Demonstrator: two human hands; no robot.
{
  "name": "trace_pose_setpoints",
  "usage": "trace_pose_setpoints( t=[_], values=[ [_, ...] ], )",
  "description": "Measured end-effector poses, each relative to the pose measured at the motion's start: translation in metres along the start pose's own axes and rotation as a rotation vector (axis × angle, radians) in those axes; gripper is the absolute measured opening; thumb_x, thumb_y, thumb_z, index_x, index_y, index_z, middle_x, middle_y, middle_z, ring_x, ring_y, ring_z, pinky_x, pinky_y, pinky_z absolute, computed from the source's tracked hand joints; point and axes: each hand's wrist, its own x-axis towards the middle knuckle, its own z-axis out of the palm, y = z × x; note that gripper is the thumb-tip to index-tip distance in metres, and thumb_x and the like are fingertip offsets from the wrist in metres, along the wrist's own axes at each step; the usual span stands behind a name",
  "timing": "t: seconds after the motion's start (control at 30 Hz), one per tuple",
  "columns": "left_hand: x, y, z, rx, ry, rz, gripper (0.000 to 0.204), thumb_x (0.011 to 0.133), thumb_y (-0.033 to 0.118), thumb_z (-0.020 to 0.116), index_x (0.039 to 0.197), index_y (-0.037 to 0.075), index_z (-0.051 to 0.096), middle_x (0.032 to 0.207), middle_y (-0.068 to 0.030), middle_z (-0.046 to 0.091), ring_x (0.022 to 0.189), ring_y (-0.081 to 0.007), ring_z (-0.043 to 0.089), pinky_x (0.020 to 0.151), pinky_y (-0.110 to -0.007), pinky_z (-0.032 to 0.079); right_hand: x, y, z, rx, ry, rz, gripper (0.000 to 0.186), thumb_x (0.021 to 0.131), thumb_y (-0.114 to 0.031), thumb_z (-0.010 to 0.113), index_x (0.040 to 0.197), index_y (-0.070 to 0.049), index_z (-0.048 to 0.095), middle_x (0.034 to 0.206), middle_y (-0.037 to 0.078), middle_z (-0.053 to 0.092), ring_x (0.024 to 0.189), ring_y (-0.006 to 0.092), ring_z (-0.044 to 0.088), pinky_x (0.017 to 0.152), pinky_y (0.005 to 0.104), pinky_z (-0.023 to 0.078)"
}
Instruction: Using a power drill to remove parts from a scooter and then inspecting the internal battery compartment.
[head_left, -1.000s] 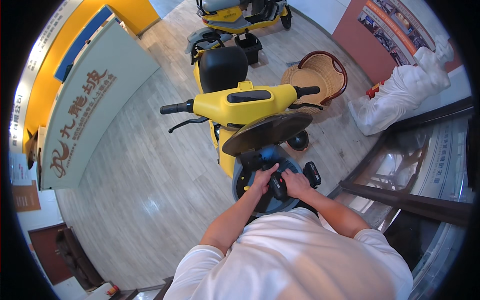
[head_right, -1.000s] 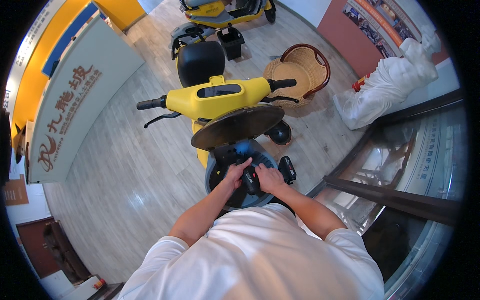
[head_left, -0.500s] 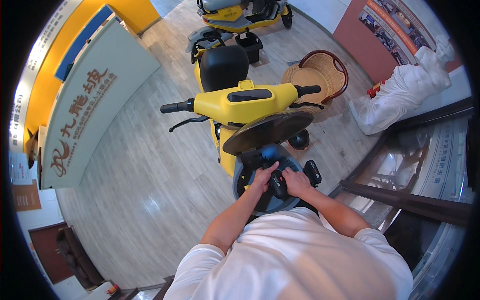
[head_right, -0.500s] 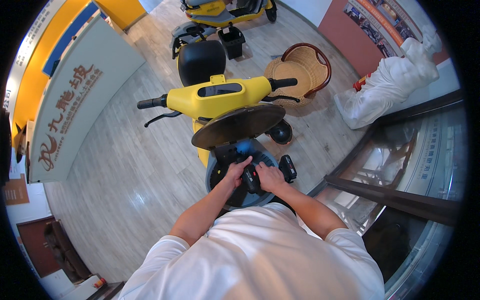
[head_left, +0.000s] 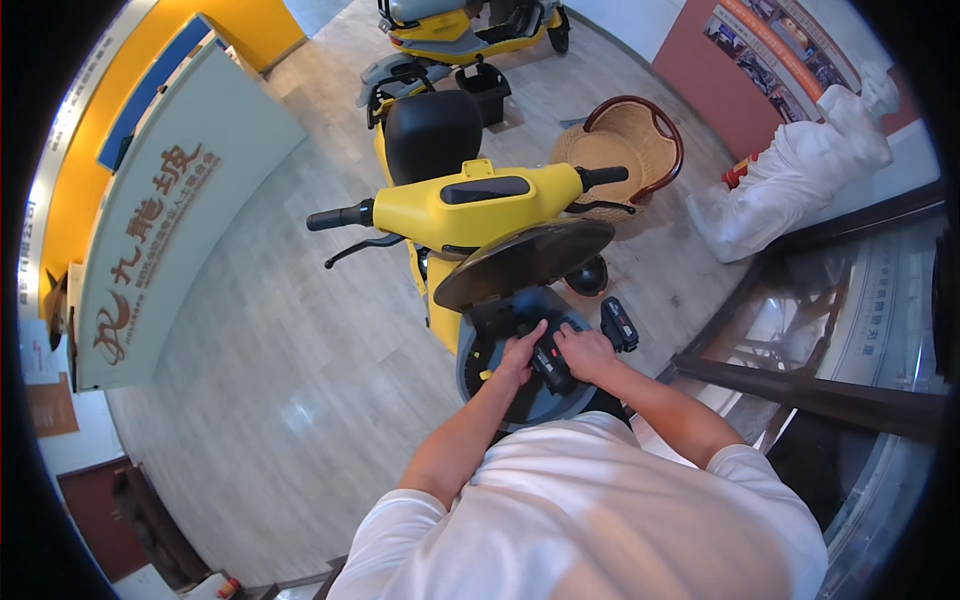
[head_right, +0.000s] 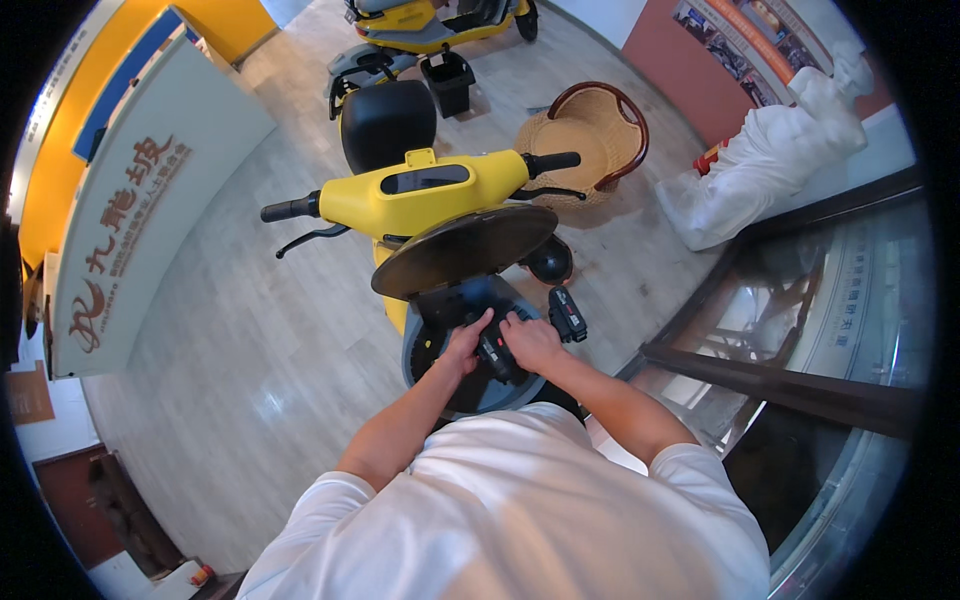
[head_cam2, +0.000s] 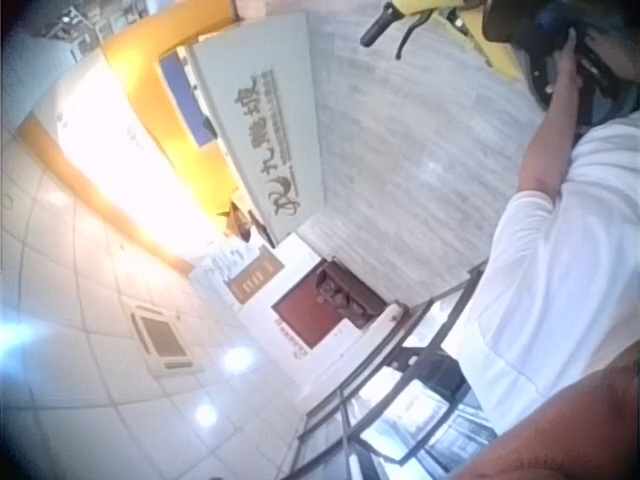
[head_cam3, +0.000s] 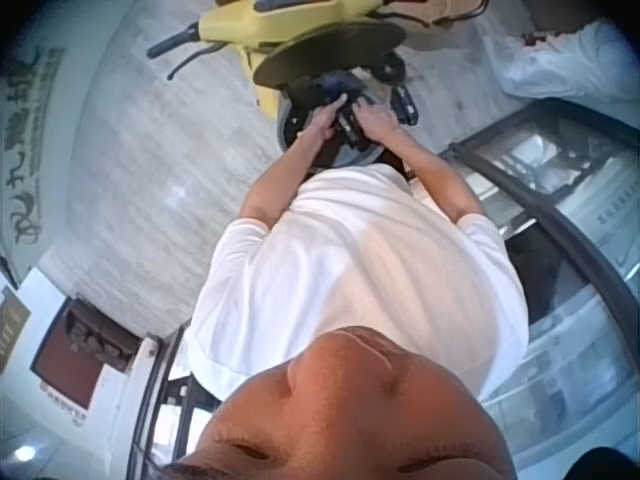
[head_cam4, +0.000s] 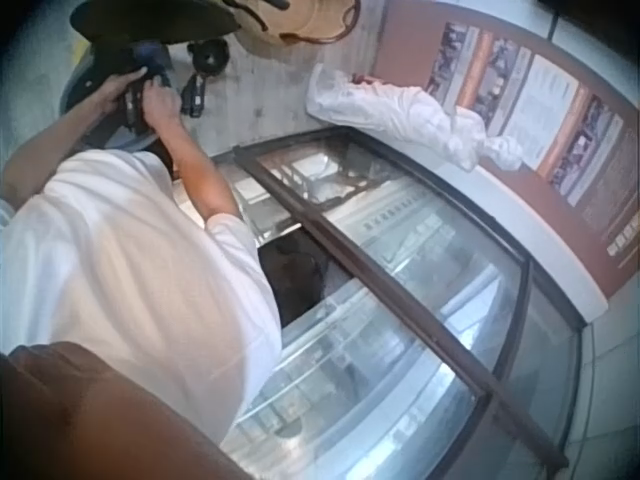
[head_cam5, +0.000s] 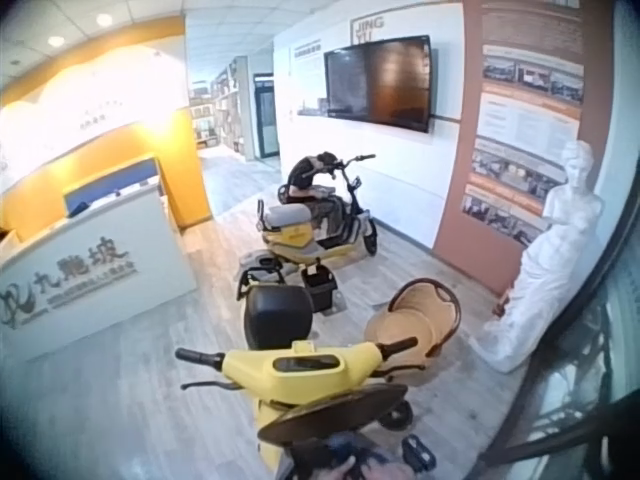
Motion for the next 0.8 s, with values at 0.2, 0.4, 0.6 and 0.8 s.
trace_pose_setpoints(
  t=[0.2,0.4,0.6,0.8],
  values=[
    [-0.009,0.002,-0.004,-0.048,-0.031,0.003,0.046,0.078,0.027,0.078,0.107,-0.002,0.057,0.091,-0.0102,0.066,0.074,-0.0218,0.067,0.068,-0.037,0.056,0.003,-0.011,0.000,-0.167,0.078,-0.075,0.023,0.083,-0.016,0.057,0.098,0.001,0.060,0.088,0.012,0.061,0.070,0.0237,0.068,0.060,0.0354,0.055],
    [-0.007,-0.001,-0.005,0.010,-0.012,0.101,0.037,0.084,0.027,0.071,0.109,0.006,0.055,0.091,-0.0090,0.064,0.080,-0.0240,0.066,0.071,-0.041,0.056,0.000,-0.018,0.007,-0.294,0.131,-0.103,0.026,0.078,-0.013,0.059,0.099,0.003,0.060,0.083,0.010,0.060,0.067,0.0213,0.067,0.057,0.0330,0.053],
    [0.021,0.020,-0.010,-0.220,0.035,0.025,0.026,0.096,0.032,0.052,0.109,0.009,0.051,0.089,-0.0125,0.062,0.077,-0.0293,0.065,0.070,-0.046,0.055,-0.002,-0.014,0.010,-0.235,0.176,-0.084,0.024,0.078,-0.015,0.060,0.096,0.001,0.062,0.085,0.010,0.061,0.068,0.0214,0.068,0.057,0.0326,0.053],
    [0.039,0.016,-0.004,-0.286,0.166,0.097,0.019,0.095,0.022,0.049,0.103,0.005,0.051,0.084,-0.0133,0.058,0.066,-0.0304,0.061,0.057,-0.044,0.054,0.000,-0.003,0.004,-0.169,0.134,-0.067,0.019,0.078,-0.013,0.059,0.092,-0.001,0.061,0.084,0.010,0.061,0.069,0.0226,0.068,0.060,0.0352,0.054]
  ],
)
